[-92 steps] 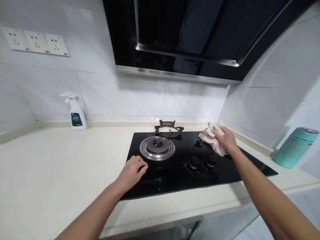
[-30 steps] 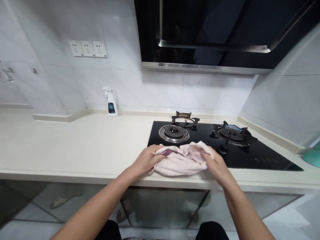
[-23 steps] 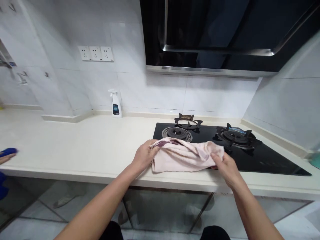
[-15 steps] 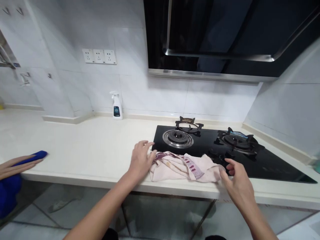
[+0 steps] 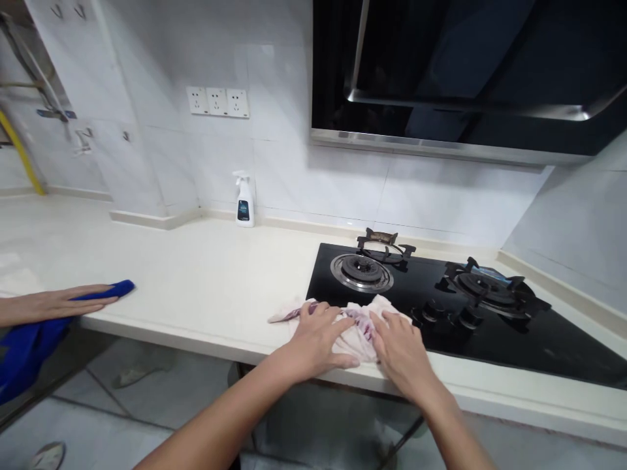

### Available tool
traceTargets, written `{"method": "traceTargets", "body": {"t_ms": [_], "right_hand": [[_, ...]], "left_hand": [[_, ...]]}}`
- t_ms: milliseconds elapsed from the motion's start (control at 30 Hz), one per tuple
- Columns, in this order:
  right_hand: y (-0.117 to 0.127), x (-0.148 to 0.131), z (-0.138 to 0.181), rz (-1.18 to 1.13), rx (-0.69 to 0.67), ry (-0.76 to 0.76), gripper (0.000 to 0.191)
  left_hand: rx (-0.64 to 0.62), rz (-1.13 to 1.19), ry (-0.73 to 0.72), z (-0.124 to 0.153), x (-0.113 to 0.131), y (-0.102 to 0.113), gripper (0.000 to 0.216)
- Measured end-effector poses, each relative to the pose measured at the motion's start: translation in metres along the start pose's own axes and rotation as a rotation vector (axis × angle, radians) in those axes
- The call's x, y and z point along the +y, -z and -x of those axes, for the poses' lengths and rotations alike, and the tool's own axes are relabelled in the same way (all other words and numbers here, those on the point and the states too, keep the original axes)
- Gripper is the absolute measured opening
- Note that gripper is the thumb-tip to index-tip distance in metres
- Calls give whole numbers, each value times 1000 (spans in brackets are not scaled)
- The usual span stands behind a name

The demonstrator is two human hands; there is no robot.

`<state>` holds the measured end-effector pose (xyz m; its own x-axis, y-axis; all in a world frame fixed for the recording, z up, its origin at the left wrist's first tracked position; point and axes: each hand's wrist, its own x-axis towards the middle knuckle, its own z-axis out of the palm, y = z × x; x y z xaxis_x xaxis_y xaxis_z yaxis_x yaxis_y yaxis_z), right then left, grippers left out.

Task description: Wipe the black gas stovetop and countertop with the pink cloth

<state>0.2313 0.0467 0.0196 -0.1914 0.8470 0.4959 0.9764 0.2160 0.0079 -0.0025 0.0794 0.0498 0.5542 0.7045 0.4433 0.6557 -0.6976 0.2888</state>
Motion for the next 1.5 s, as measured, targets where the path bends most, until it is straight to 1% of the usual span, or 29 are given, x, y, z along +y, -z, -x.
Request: {"method": "traceTargets", "body": {"t_ms": [67, 167, 267, 333, 400, 467, 500, 600, 667, 733, 800, 867, 933, 967, 1000, 1067, 1167, 1233, 1267, 1300, 1333, 1400, 1433, 1467, 1500], "right_hand": [[6, -28, 2, -40, 12, 49, 43], [13, -81, 1, -154, 39, 109, 41], [17, -126, -5, -263, 43, 166, 39], [20, -143, -11, -297, 34, 179, 36], [23, -147, -16, -302, 25, 174, 34], [24, -142, -17, -301, 9, 165, 33], [23, -135, -16, -299, -1, 159, 33], [23, -104, -5, -267, -3, 100, 29], [24, -74, 9, -221, 12, 32, 26], [26, -38, 27, -163, 30, -41, 26], [29, 0, 46, -110, 47, -99, 28], [30, 34, 62, -90, 67, -148, 32], [29, 59, 73, -113, 86, -189, 36], [28, 67, 75, -128, 98, -204, 36], [26, 71, 76, -142, 111, -214, 36], [22, 71, 72, -192, 132, -207, 34], [20, 61, 58, -347, 169, -183, 33], [23, 54, 41, -392, 251, -181, 34], [26, 52, 32, -356, 293, -197, 33], [30, 51, 21, -281, 291, -230, 33], [33, 51, 11, -192, 240, -272, 35], [38, 52, -6, -43, 40, -355, 37], [38, 52, -13, -6, -59, -380, 39], [37, 51, -17, 1, -129, -385, 41], [36, 49, -20, -9, -166, -378, 44]], "left_hand": [[-11, -15, 17, 20, -13, 12, 31], [-14, -105, 63, 54, -39, 34, 28], [29, -239, 183, 83, -67, 51, 28], [97, -345, 309, 95, -79, 57, 32], [162, -462, 444, 99, -81, 58, 38], [191, -537, 525, 98, -71, 53, 41], [187, -549, 525, 96, -62, 49, 42], [180, -525, 436, 84, -28, 31, 42], [187, -488, 355, 73, -2, 14, 44], [198, -438, 270, 59, 25, -5, 48], [196, -381, 190, 44, 53, -25, 52], [166, -328, 122, 30, 78, -43, 56], [136, -297, 63, 18, 98, -56, 57], [127, -284, 41, 14, 104, -60, 55], [120, -270, 21, 12, 107, -62, 52], [112, -225, -19, 12, 106, -62, 43], [140, -136, -58, 10, 93, -51, 36], [206, -111, -20, 2, 85, -39, 35], [240, -112, 11, -5, 83, -32, 35], [259, -119, 40, -12, 82, -26, 36], [246, -124, 58, -19, 81, -20, 37], [147, -115, 66, -29, 78, -13, 46], [87, -106, 66, -31, 75, -11, 53], [39, -99, 69, -30, 69, -11, 61], [14, -91, 80, -26, 62, -11, 68]]}}
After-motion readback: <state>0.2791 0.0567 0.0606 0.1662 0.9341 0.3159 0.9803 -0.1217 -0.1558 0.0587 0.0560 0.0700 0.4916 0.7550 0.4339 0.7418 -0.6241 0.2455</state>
